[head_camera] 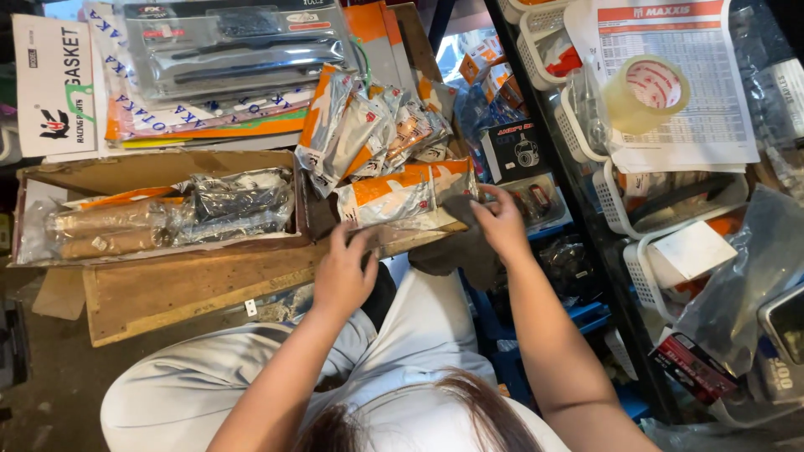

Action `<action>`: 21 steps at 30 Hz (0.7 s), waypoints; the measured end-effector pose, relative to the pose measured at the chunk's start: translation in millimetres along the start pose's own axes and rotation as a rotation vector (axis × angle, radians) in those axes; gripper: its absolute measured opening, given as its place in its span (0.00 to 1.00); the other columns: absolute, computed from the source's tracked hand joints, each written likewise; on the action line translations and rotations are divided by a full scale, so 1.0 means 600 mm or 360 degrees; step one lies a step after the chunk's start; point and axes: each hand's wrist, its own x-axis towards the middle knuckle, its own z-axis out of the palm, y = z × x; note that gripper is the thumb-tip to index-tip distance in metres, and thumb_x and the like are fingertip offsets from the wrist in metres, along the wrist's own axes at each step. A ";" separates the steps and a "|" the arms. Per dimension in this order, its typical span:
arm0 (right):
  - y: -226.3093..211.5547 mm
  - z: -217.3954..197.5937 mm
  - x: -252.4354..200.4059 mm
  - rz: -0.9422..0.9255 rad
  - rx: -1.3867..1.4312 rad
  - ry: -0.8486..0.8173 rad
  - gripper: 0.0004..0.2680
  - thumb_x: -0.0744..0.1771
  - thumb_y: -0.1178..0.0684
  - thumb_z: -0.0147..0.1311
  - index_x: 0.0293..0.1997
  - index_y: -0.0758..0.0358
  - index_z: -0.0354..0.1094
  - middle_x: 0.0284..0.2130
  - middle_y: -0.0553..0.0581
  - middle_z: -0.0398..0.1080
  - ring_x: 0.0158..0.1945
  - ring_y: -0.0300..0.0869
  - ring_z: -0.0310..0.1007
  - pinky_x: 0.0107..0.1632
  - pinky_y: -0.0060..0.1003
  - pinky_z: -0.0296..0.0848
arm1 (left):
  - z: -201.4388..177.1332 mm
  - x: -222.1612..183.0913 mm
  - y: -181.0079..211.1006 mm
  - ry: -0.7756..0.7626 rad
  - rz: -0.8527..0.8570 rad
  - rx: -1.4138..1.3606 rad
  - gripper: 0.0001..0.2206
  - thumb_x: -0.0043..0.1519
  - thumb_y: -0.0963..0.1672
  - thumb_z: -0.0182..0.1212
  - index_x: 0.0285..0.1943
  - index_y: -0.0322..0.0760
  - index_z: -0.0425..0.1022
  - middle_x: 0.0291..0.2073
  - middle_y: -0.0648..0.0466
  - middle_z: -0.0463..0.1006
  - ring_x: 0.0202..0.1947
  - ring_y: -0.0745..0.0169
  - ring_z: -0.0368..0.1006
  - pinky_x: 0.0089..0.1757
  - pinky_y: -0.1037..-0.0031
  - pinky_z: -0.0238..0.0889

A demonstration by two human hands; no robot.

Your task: Sorting and organizing various motorcycle gaskets and packaged parts in a storage room.

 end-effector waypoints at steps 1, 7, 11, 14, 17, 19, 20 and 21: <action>-0.005 0.005 0.011 0.0024 -0.0247 -0.0096 0.18 0.66 0.45 0.64 0.62 0.47 0.69 0.34 0.54 0.78 0.41 0.46 0.78 0.45 0.42 0.75 | 0.021 0.003 -0.016 -0.0005 0.0050 0.0132 0.17 0.61 0.50 0.59 0.59 0.48 0.73 0.60 0.52 0.65 0.40 0.34 0.80 0.42 0.52 0.77; -0.008 0.073 0.039 -0.0061 -0.1026 -0.0300 0.16 0.62 0.36 0.63 0.53 0.37 0.70 0.41 0.49 0.79 0.53 0.45 0.78 0.54 0.43 0.76 | 0.032 0.031 0.000 0.0220 0.0336 0.0278 0.17 0.60 0.50 0.61 0.58 0.50 0.76 0.52 0.56 0.74 0.50 0.51 0.77 0.46 0.60 0.70; -0.060 0.084 0.020 -0.0273 -0.1094 -0.0349 0.14 0.65 0.39 0.59 0.54 0.46 0.67 0.43 0.62 0.77 0.52 0.56 0.78 0.55 0.53 0.75 | 0.053 0.051 -0.015 0.0327 0.0336 0.0326 0.19 0.60 0.49 0.60 0.61 0.50 0.75 0.54 0.54 0.73 0.51 0.50 0.76 0.45 0.60 0.70; -0.059 0.086 0.021 -0.0385 -0.1160 -0.0366 0.14 0.66 0.40 0.57 0.55 0.46 0.66 0.44 0.61 0.76 0.52 0.56 0.77 0.54 0.52 0.76 | 0.041 0.043 -0.003 0.0343 0.0288 0.0320 0.20 0.58 0.49 0.61 0.61 0.50 0.76 0.55 0.50 0.73 0.51 0.46 0.76 0.45 0.58 0.70; -0.052 0.085 0.030 -0.0341 -0.1172 -0.0412 0.14 0.66 0.39 0.57 0.56 0.43 0.67 0.46 0.57 0.77 0.55 0.53 0.77 0.56 0.50 0.75 | -0.013 0.024 0.018 0.0099 0.0204 0.0287 0.18 0.58 0.48 0.64 0.57 0.41 0.78 0.59 0.43 0.71 0.54 0.41 0.74 0.48 0.56 0.70; -0.049 0.081 0.031 -0.0271 -0.1182 -0.0357 0.12 0.66 0.39 0.58 0.55 0.39 0.69 0.45 0.54 0.79 0.56 0.52 0.77 0.56 0.50 0.74 | -0.069 0.002 0.029 -0.0282 0.0364 -0.0243 0.21 0.57 0.49 0.65 0.59 0.42 0.77 0.61 0.44 0.72 0.59 0.39 0.72 0.53 0.54 0.69; -0.049 0.080 0.026 -0.0302 -0.1180 -0.0396 0.12 0.66 0.39 0.58 0.55 0.39 0.69 0.45 0.54 0.79 0.56 0.52 0.77 0.56 0.50 0.74 | -0.113 -0.007 0.028 -0.0257 0.0323 -0.0233 0.21 0.57 0.49 0.65 0.59 0.42 0.77 0.61 0.44 0.72 0.59 0.39 0.72 0.53 0.54 0.69; -0.049 0.077 0.021 -0.0319 -0.1097 -0.0360 0.13 0.66 0.41 0.58 0.55 0.40 0.69 0.43 0.58 0.79 0.54 0.56 0.77 0.55 0.53 0.74 | -0.157 -0.016 0.029 -0.0314 0.0379 -0.0605 0.19 0.58 0.47 0.65 0.58 0.39 0.78 0.54 0.41 0.77 0.49 0.41 0.77 0.48 0.55 0.71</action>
